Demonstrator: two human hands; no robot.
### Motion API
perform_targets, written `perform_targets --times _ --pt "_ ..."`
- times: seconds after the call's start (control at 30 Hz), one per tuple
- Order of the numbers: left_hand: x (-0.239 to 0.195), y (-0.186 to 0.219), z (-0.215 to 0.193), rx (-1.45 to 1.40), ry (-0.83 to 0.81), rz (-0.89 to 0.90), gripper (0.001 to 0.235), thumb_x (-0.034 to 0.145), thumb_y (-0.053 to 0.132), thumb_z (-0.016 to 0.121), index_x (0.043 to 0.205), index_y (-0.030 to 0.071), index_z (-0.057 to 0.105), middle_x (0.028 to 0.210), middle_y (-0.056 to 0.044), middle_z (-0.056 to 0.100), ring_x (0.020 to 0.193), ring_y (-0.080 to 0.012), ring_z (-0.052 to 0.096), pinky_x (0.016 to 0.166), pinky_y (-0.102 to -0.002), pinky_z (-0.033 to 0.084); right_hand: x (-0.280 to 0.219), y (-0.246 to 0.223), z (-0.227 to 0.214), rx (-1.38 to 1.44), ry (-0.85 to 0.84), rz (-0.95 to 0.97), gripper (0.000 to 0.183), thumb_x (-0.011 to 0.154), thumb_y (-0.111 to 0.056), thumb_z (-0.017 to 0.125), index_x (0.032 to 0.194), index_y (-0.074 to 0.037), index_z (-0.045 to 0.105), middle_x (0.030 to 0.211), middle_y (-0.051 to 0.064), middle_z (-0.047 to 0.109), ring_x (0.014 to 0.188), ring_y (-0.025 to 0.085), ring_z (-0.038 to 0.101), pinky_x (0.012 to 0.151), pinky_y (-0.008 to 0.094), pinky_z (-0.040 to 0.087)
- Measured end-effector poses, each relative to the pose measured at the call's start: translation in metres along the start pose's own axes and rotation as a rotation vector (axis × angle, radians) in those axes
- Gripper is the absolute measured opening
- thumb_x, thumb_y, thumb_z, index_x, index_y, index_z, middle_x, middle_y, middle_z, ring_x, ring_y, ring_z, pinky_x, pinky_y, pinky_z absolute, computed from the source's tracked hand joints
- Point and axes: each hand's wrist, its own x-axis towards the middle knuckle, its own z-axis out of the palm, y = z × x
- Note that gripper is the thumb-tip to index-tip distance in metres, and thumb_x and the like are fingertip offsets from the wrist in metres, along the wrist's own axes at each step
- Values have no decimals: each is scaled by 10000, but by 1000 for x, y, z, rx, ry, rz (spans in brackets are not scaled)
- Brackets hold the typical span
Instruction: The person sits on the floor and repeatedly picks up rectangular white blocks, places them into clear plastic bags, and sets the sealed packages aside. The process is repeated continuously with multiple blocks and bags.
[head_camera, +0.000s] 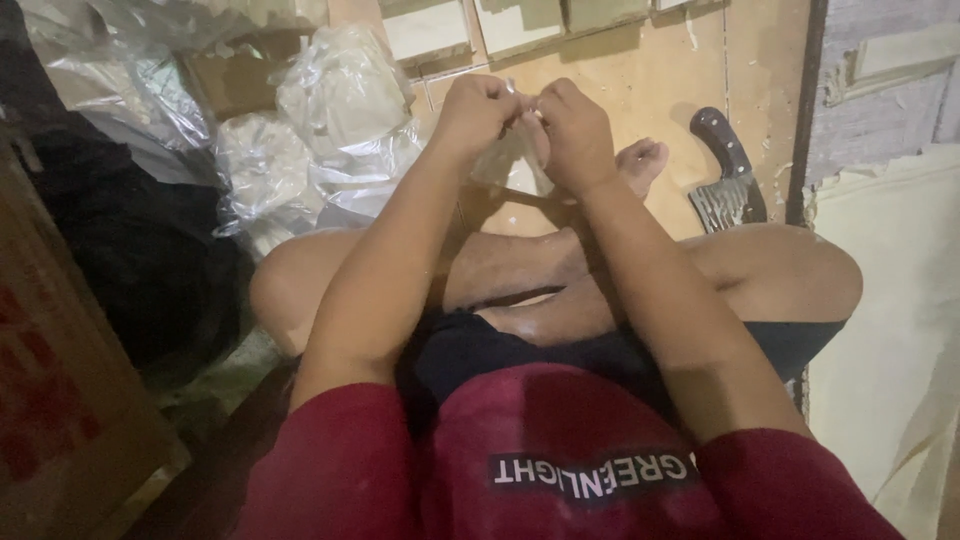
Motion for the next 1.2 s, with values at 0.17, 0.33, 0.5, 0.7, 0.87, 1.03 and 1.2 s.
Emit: perform_targets --times 0.17,0.33,0.5,0.7,0.87,1.03,1.2 --pt "10 -12 -1 25 70 40 353 876 154 767 594 167 554 610 36 552 619 -101 519 611 -266 442 -2 16 9 -167 -85 53 124 906 -148 663 817 -98 594 840 71 555 734 294 561 555 422 401" --pt "38 -41 -13 519 79 247 456 727 324 883 1052 120 636 1138 -71 582 1046 -237 593 856 -352 520 -7 35 12 -184 -178 494 234 994 -253 533 880 -50 564 934 166 555 766 392 564 670 526 429" --pt "-4 -22 0 662 14 79 623 772 310 807 1277 108 503 1208 -168 574 1074 -357 594 834 -459 498 -3 -3 -1 83 -476 1049 793 784 -617 738 1254 -28 490 1188 183 664 1064 391 645 861 456 501" --pt "16 -57 -4 444 87 100 758 710 493 905 1172 -52 652 1212 -297 676 1209 -473 639 1009 -561 534 -4 -16 -3 355 -441 1137 656 767 -581 829 1209 -113 701 1182 142 725 1192 361 659 983 486 508" --pt "-2 -32 -41 3 15 169 746 659 403 803 1333 143 613 1332 -56 691 1174 -196 673 960 -294 510 39 -79 -45 909 -111 801 496 834 -432 724 1205 -106 681 1075 11 717 991 133 656 859 284 524" --pt "-38 -48 -105 -60 -47 179 834 727 156 781 1430 137 333 1237 -100 611 976 -200 692 658 -287 590 59 -116 -6 806 -33 998 549 901 -484 648 1293 -107 576 1142 58 717 980 169 712 797 304 585" --pt "-97 -29 -198 -111 294 -72 765 777 10 584 1500 65 343 1261 -109 630 1023 -200 717 784 -255 646 79 -145 56 1181 -145 633 505 930 -368 725 1307 -85 542 1237 101 693 1062 205 690 827 345 603"
